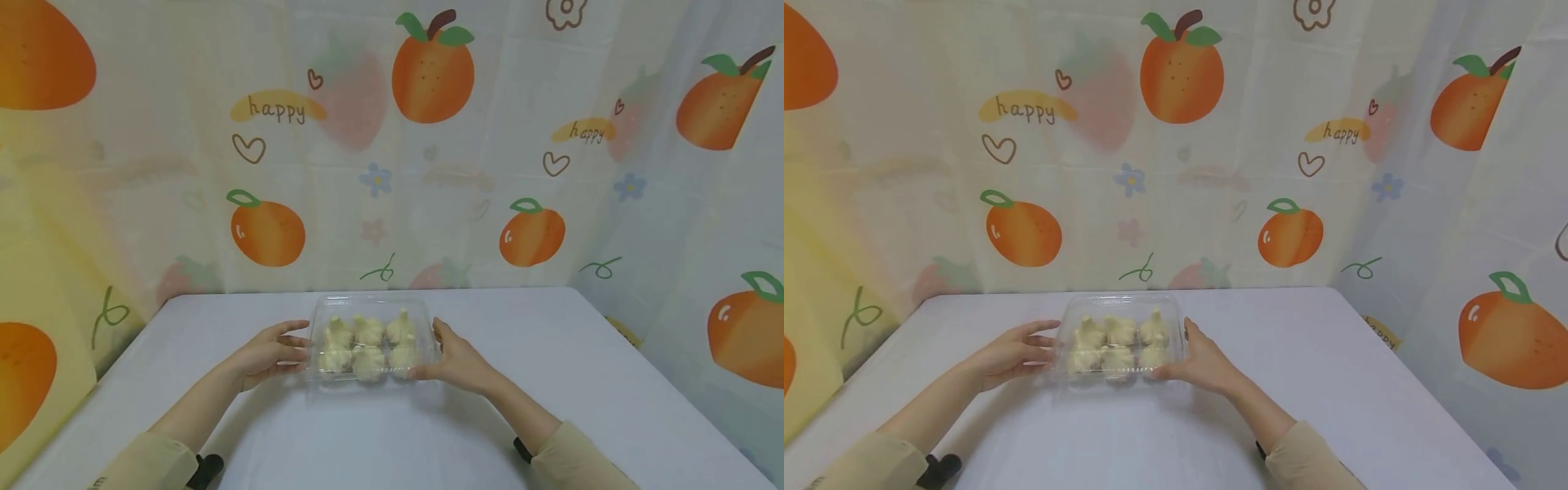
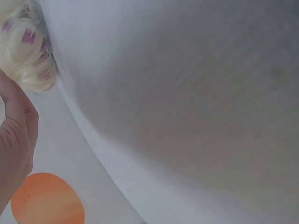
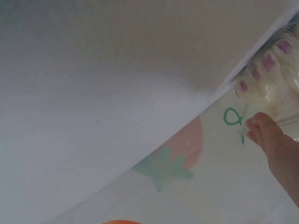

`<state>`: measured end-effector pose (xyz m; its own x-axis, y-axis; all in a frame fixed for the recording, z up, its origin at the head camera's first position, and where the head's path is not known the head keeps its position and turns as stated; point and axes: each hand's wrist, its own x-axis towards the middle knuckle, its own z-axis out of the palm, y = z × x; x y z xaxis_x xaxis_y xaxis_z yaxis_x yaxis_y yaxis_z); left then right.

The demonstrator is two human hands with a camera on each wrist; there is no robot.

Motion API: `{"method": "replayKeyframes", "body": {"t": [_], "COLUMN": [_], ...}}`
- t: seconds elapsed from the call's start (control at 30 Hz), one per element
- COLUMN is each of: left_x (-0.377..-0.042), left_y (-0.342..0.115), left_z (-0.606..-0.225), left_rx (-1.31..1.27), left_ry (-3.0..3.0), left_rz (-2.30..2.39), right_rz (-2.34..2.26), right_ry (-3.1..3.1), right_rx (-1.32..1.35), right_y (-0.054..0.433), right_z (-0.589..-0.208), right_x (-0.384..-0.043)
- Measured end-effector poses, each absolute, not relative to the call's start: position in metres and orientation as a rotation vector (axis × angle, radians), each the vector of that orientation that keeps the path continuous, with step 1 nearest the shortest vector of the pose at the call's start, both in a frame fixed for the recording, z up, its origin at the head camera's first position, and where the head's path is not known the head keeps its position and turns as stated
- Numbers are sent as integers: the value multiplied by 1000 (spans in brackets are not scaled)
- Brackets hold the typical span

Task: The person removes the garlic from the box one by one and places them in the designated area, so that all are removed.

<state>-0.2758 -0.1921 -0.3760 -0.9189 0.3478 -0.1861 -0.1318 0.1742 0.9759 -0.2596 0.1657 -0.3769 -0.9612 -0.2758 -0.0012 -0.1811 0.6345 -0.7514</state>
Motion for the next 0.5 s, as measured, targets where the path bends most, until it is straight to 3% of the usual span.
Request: {"method": "replayKeyframes", "body": {"t": [0.5], "left_x": [-276], "left_y": [-189], "left_z": [-374], "left_rx": [173], "left_ry": [2109], "left_rz": [1743], "right_rz": [-1171], "right_ry": [2797], "right_rx": [-368], "right_y": [157], "right_z": [-385], "right_x": [-262]}}
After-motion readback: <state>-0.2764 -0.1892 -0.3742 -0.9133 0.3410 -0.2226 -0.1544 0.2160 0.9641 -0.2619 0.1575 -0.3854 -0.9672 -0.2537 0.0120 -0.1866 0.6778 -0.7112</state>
